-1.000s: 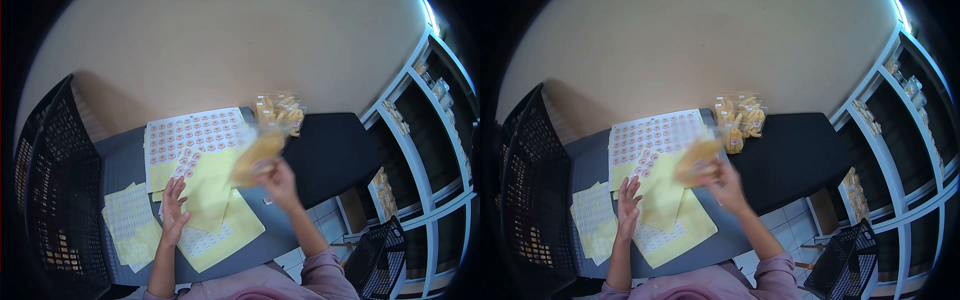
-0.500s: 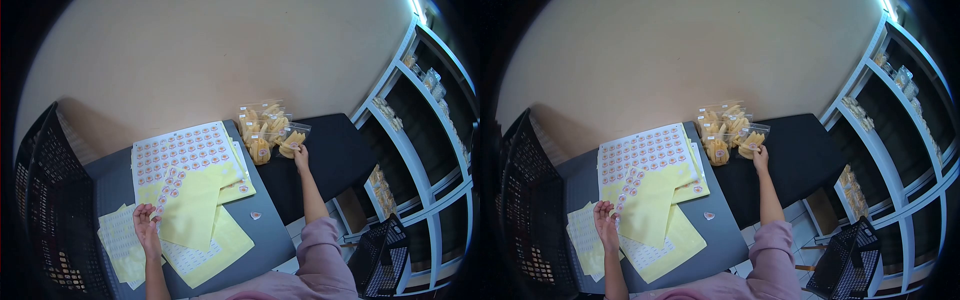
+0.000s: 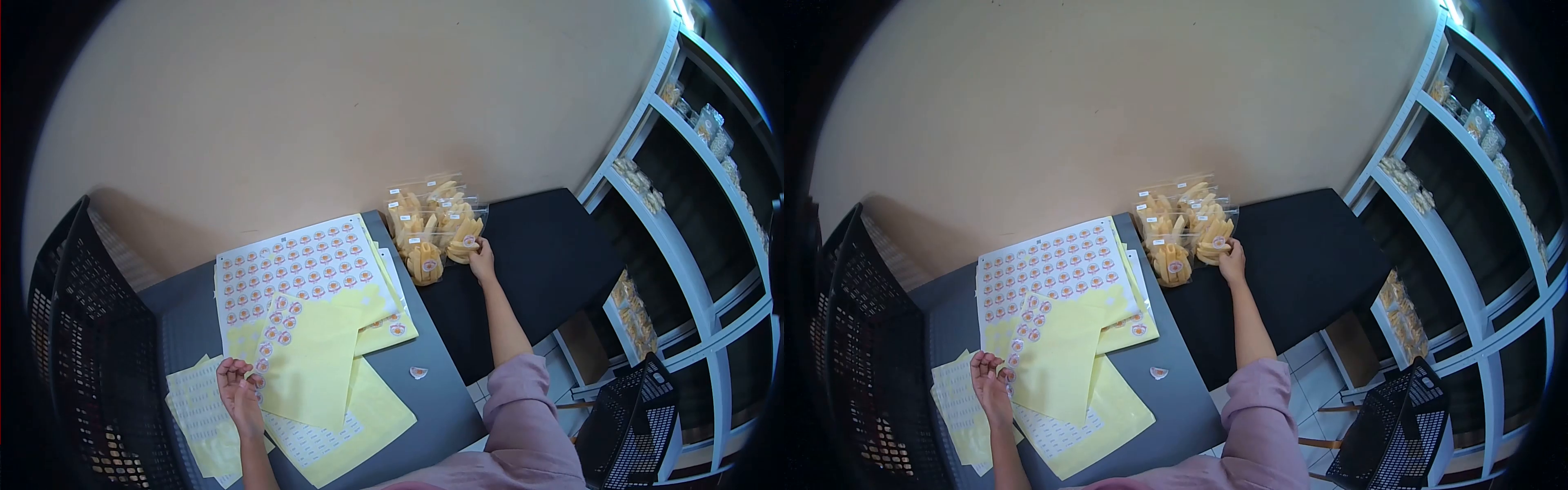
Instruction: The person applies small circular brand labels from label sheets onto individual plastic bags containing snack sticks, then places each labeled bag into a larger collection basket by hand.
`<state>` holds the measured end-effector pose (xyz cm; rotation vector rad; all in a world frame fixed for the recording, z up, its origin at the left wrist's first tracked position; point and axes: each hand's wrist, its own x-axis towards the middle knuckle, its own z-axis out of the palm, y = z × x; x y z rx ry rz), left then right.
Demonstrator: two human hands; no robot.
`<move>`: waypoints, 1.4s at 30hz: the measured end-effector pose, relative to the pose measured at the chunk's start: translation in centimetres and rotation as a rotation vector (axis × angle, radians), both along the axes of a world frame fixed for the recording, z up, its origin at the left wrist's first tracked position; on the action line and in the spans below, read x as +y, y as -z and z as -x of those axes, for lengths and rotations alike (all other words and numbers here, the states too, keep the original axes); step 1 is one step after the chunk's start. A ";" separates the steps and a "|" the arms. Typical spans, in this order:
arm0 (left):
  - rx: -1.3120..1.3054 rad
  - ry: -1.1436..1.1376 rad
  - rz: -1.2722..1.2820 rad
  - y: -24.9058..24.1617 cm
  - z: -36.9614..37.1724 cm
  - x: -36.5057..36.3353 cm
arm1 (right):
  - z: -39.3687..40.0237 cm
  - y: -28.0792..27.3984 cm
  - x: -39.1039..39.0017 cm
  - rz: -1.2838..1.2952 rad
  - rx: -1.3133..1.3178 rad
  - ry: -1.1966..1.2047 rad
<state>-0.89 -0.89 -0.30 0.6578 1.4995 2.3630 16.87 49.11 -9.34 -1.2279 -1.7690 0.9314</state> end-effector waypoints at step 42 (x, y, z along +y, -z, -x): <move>0.133 -0.170 0.749 -0.5 -11.7 -35.7 | 24.8 -45.0 -55.0 -1.576 0.637 -1.003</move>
